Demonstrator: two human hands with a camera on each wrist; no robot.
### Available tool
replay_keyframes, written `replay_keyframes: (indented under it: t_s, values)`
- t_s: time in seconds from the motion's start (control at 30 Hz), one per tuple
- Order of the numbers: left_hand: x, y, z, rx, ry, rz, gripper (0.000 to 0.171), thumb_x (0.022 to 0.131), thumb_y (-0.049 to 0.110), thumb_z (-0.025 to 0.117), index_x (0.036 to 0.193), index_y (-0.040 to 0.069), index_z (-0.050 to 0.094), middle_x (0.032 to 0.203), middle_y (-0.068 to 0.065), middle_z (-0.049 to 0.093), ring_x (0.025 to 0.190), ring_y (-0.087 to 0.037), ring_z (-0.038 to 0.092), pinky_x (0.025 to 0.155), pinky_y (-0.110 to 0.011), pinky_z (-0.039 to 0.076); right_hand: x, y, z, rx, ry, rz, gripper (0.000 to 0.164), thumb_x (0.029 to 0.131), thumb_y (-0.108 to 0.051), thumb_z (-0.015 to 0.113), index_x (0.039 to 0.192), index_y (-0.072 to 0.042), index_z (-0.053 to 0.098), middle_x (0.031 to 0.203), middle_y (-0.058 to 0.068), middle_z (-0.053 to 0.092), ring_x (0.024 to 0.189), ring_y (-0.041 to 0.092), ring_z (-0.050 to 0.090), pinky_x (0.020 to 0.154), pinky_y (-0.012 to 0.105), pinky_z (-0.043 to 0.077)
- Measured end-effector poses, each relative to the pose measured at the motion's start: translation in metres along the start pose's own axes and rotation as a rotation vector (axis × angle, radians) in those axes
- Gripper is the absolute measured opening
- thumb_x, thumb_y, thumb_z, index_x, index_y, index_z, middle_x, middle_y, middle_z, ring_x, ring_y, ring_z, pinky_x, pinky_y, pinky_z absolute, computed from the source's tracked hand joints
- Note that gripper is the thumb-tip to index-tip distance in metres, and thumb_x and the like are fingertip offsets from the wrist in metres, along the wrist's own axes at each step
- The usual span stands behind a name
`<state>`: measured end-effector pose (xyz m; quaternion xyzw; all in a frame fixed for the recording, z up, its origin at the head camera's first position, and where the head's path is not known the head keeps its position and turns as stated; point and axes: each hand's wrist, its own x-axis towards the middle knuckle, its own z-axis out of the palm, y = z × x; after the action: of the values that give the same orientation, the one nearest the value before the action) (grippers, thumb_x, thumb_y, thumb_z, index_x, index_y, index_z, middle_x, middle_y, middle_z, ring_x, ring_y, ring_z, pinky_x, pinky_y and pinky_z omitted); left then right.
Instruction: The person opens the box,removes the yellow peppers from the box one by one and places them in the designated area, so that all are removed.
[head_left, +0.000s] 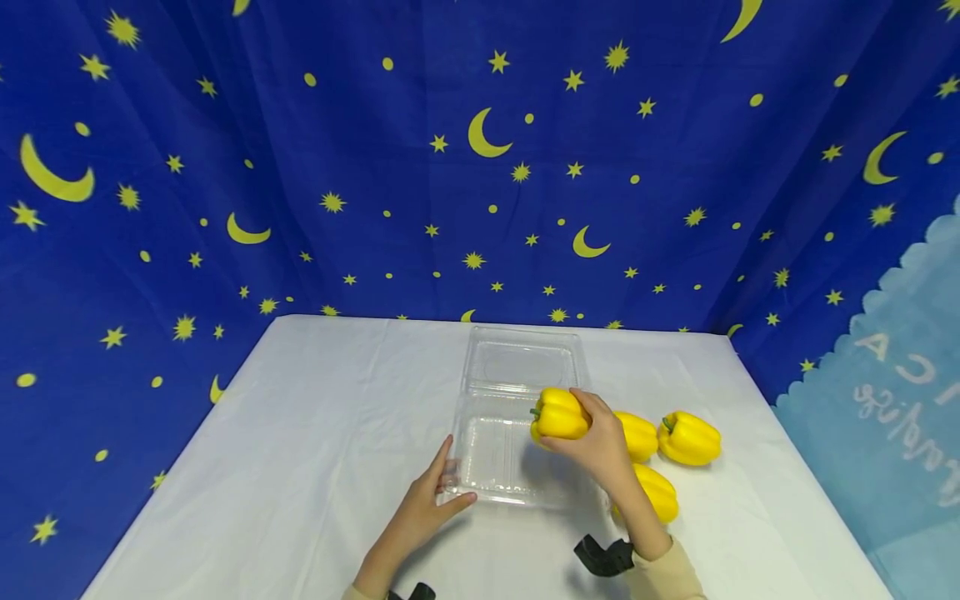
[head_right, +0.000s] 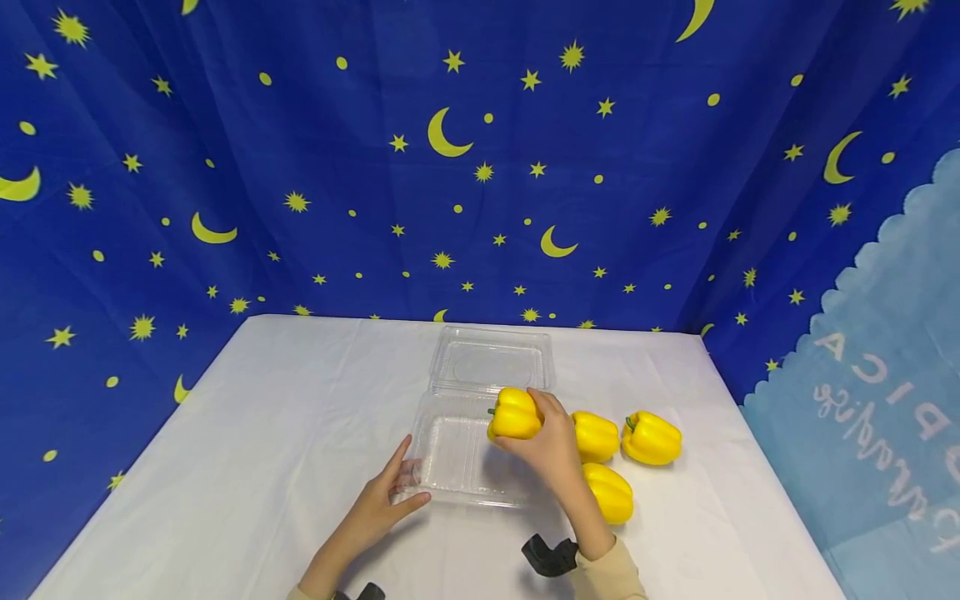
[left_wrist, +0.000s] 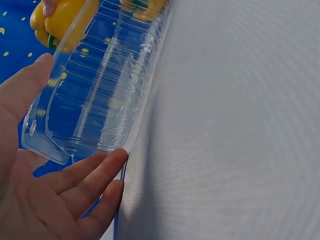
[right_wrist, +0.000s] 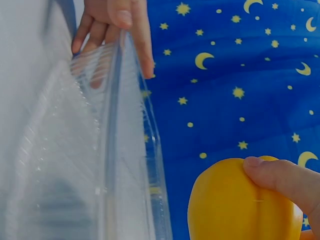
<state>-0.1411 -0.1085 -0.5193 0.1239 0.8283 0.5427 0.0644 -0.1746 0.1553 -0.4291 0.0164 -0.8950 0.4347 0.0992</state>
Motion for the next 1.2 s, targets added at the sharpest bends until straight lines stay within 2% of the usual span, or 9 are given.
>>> replay_keyframes:
  t_s: [0.33,0.7,1.2]
  values:
    - [0.000,0.001,0.000,-0.001,-0.006,0.001,0.091,0.086,0.033,0.069,0.154,0.010,0.012,0.138,-0.028,0.047,0.114,-0.037,0.057,0.096,-0.055,0.047,-0.005,-0.001,-0.019,-0.024,-0.011,0.018,0.082,0.066,-0.026,0.087,0.136,-0.003,0.049,0.136,0.016,0.054,0.115,0.031,0.056,0.097,0.047,0.048]
    - [0.000,0.002,-0.001,0.002,-0.018,-0.012,0.089,0.087,0.031,0.068,0.154,0.014,0.012,0.141,-0.027,0.045,0.116,-0.036,0.056,0.096,-0.058,0.046,-0.009,-0.001,-0.028,-0.036,-0.010,0.029,0.081,0.068,-0.027,0.086,0.135,-0.002,0.049,0.135,0.017,0.054,0.112,0.031,0.057,0.096,0.048,0.050]
    - [-0.001,0.003,-0.001,0.005,-0.021,0.001,0.089,0.087,0.030,0.068,0.154,0.011,0.011,0.141,-0.029,0.045,0.116,-0.038,0.056,0.097,-0.059,0.046,-0.013,0.009,-0.037,-0.055,0.007,0.032,0.083,0.069,-0.028,0.086,0.136,0.003,0.047,0.134,0.021,0.053,0.115,0.034,0.056,0.100,0.051,0.048]
